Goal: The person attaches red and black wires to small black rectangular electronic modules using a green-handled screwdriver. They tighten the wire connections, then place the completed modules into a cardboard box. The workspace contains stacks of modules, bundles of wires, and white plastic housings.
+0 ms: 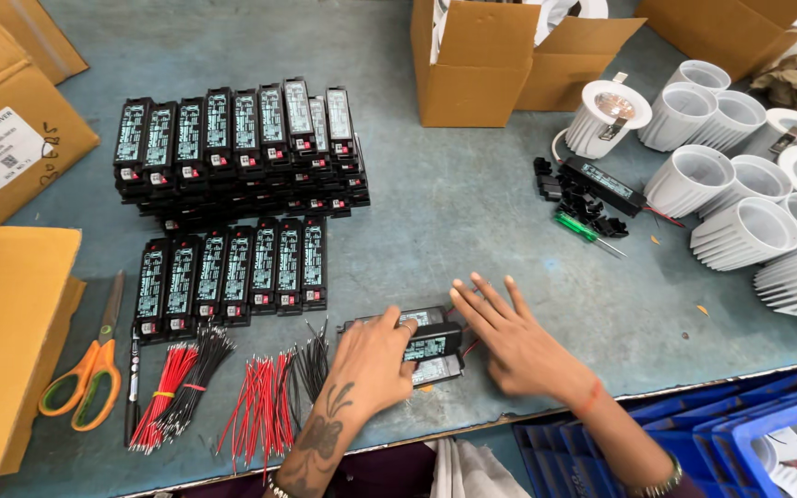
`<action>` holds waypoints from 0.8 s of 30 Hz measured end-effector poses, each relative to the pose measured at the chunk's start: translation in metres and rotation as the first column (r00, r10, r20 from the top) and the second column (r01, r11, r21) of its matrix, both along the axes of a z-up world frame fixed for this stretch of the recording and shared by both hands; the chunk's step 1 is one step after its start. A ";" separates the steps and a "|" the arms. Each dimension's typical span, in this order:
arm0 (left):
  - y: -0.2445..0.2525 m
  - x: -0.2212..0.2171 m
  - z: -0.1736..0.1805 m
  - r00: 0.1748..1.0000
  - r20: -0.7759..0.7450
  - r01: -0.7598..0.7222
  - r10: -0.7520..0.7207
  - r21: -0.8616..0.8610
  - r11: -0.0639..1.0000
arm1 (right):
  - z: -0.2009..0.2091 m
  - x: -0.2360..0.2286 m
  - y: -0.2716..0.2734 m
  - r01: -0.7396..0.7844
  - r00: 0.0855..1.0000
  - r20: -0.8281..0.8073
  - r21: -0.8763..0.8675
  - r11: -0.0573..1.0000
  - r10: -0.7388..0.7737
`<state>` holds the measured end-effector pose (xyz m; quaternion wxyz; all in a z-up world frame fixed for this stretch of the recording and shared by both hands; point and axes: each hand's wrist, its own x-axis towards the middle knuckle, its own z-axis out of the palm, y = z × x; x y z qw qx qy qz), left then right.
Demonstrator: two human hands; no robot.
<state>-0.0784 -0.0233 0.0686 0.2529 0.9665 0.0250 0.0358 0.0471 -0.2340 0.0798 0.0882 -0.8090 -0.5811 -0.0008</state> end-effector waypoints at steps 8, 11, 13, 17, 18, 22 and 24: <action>-0.001 0.007 -0.008 0.981 0.191 -0.050 0.035 0.076 0.996 | -0.038 0.027 0.015 0.000 0.972 0.237 0.003 1.000 -0.001; -0.018 0.011 -0.008 0.939 0.344 -0.031 0.007 0.065 0.997 | -0.032 0.032 0.018 0.010 0.960 0.279 -0.055 0.998 0.005; -0.036 0.022 -0.008 0.914 0.406 -0.039 0.006 0.073 0.997 | -0.020 0.035 0.024 -0.007 0.948 0.318 -0.032 0.999 0.016; -0.058 0.044 -0.002 0.871 0.476 -0.153 0.124 0.022 0.988 | 0.015 0.030 0.033 -0.021 0.966 0.258 0.085 0.996 -0.002; -0.058 0.046 0.001 0.847 0.502 -0.200 0.174 -0.002 0.980 | 0.024 0.027 0.035 -0.007 0.973 0.230 0.121 0.993 -0.022; -0.052 0.047 0.014 0.808 0.548 -0.284 0.219 0.037 0.958 | 0.058 0.010 0.042 0.019 0.990 0.129 0.234 0.972 -0.050; -0.046 0.040 0.022 0.774 0.591 -0.274 0.226 -0.009 0.962 | 0.069 0.002 0.048 0.034 0.997 0.055 0.273 0.961 -0.050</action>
